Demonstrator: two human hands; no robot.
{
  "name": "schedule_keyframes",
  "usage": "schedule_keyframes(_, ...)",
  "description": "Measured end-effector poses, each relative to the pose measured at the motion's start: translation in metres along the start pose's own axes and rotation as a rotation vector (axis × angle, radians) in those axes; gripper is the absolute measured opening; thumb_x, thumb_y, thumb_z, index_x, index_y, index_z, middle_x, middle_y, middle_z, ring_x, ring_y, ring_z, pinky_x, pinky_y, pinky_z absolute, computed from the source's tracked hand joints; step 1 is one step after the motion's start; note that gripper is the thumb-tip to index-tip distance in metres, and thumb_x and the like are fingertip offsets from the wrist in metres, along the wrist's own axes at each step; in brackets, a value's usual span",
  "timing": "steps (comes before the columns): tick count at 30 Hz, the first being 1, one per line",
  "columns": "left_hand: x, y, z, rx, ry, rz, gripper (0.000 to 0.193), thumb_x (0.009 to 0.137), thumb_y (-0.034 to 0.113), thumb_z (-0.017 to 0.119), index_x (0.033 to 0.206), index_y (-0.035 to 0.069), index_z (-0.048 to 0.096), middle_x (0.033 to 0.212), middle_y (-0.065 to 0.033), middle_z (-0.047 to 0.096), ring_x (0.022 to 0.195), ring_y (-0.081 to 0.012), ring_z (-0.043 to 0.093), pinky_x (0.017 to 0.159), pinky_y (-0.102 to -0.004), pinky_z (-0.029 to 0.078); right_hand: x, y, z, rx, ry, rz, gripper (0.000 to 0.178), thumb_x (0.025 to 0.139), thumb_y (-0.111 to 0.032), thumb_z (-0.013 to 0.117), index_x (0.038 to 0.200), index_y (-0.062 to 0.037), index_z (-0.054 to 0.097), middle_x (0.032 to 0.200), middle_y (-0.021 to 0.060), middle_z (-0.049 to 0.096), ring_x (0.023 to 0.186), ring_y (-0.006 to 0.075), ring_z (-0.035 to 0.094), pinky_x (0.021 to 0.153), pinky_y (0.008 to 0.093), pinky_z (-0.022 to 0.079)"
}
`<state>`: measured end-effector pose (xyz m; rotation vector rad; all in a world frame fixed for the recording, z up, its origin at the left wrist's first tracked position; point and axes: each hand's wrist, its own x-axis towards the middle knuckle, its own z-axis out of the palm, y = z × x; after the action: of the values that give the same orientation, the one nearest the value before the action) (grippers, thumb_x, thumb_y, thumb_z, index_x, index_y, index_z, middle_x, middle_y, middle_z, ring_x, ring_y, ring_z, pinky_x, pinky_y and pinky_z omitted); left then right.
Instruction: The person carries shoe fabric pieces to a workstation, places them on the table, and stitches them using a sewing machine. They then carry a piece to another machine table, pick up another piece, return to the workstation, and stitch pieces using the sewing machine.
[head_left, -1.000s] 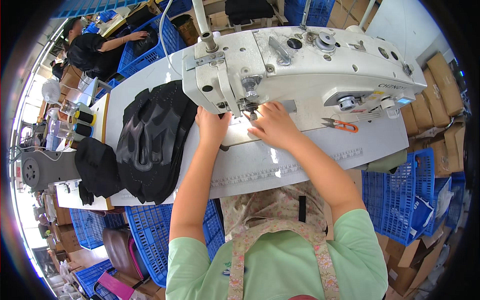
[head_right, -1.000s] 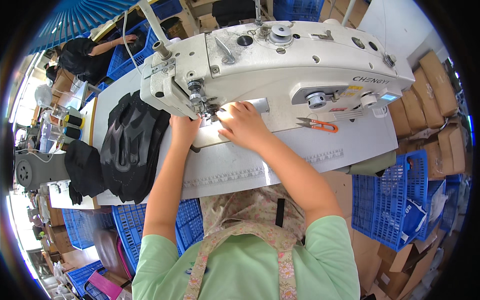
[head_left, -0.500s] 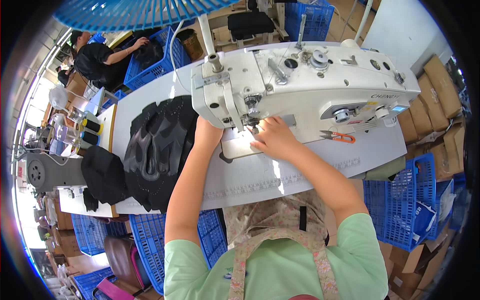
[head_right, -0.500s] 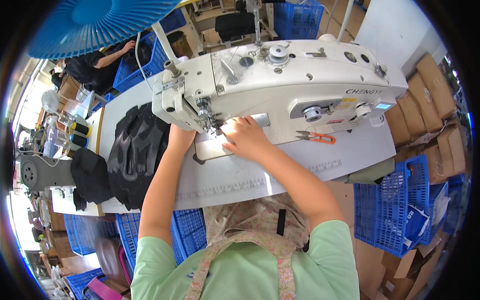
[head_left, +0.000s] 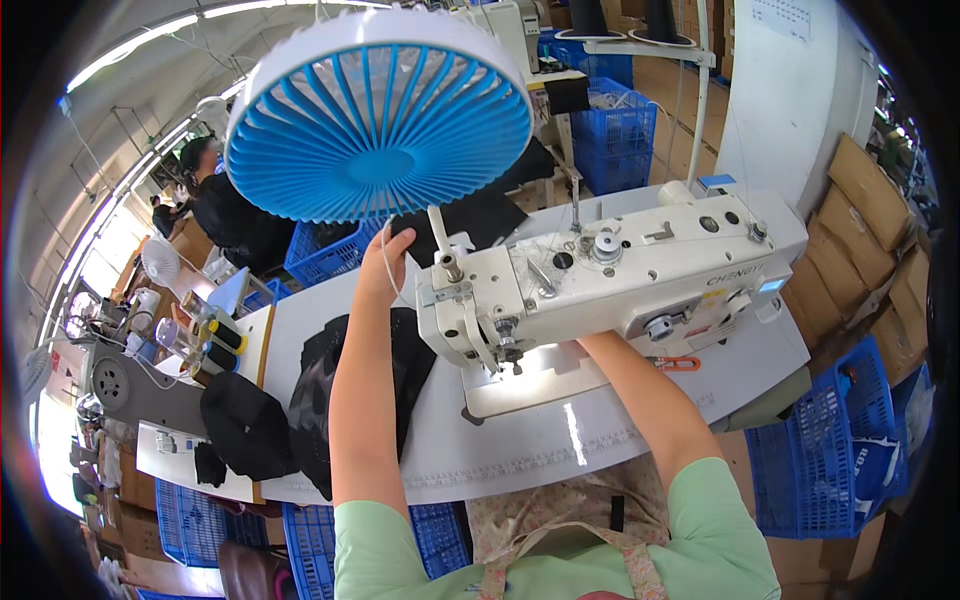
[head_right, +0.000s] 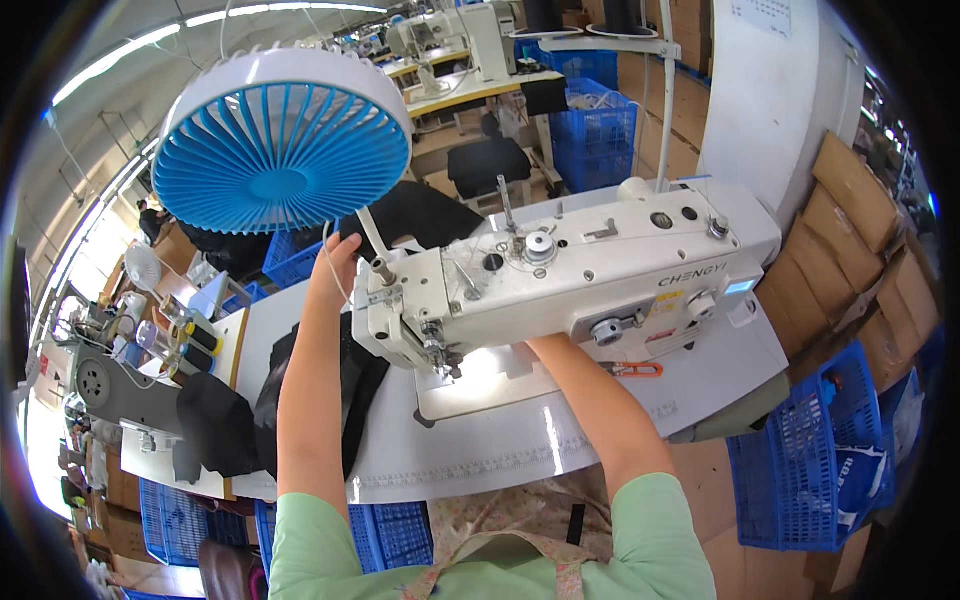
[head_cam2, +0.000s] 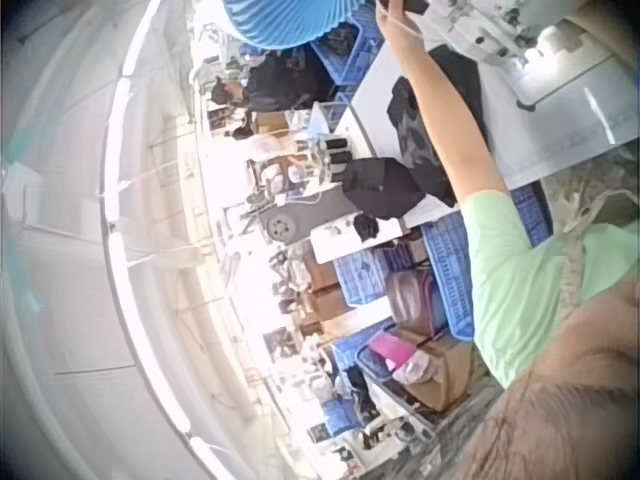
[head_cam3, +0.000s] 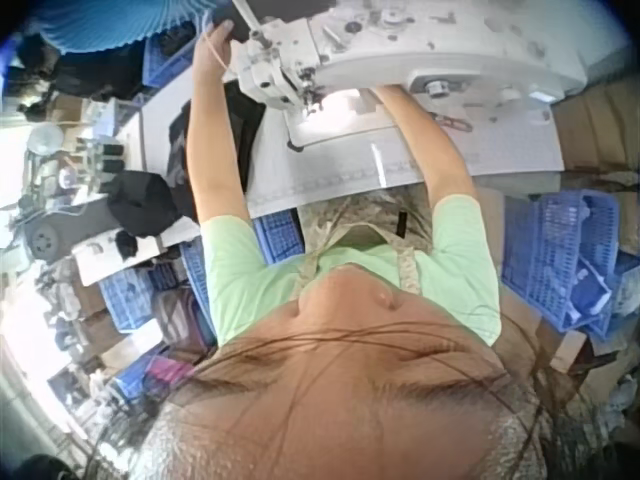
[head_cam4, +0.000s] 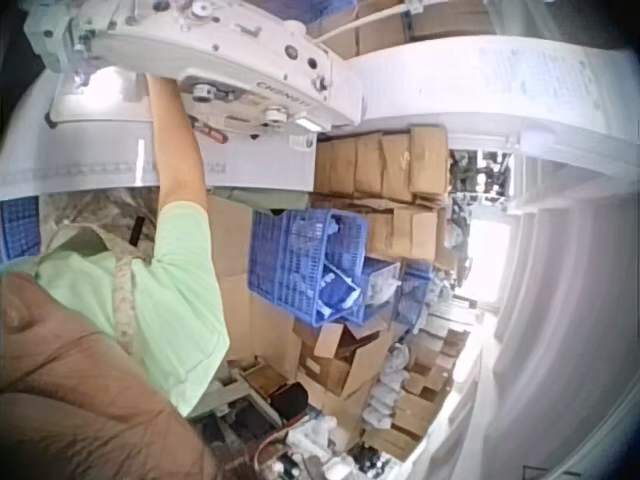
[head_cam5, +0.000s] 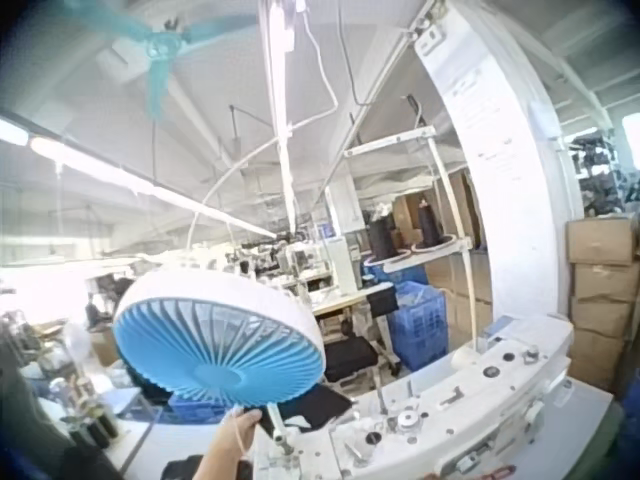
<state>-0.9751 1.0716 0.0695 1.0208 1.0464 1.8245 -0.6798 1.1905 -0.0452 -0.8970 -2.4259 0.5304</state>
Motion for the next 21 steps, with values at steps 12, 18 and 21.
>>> schedule_keyframes(12,-0.034,0.026,0.063,-0.086,-0.337,-0.020,0.048,0.089,0.013,0.060,0.135,0.002,0.048,0.126,-0.0098,0.058,0.114,-0.0208,0.057,0.096,-0.0350,0.047,0.011,0.009,0.020,0.234,0.179,0.033,0.030,0.088,-0.025,0.054,0.112,-0.0077,0.063,0.113,0.0169,0.064,0.111,0.0368,0.055,0.098,0.0456,0.041)
schedule_keyframes(18,-0.061,-0.037,-0.009,0.602,-0.053,-0.317,0.074,0.078,0.017,0.077,0.140,-0.001,0.039,0.119,-0.0110,0.062,0.107,-0.0195,0.060,0.091,-0.0316,0.047,0.013,0.011,0.028,0.343,0.216,0.072,0.031,0.089,-0.023,0.053,0.113,-0.0078,0.063,0.114,0.0169,0.064,0.112,0.0367,0.054,0.099,0.0452,0.040)
schedule_keyframes(21,-0.067,-0.054,-0.051,0.674,0.082,-0.056,0.070,0.076,0.019,0.079,0.133,-0.003,0.044,0.116,-0.0162,0.063,0.104,-0.0229,0.063,0.089,-0.0334,0.049,0.006,0.006,0.046,0.409,0.198,0.086,0.031,0.089,-0.023,0.053,0.114,-0.0079,0.063,0.115,0.0169,0.063,0.113,0.0366,0.054,0.100,0.0451,0.040)
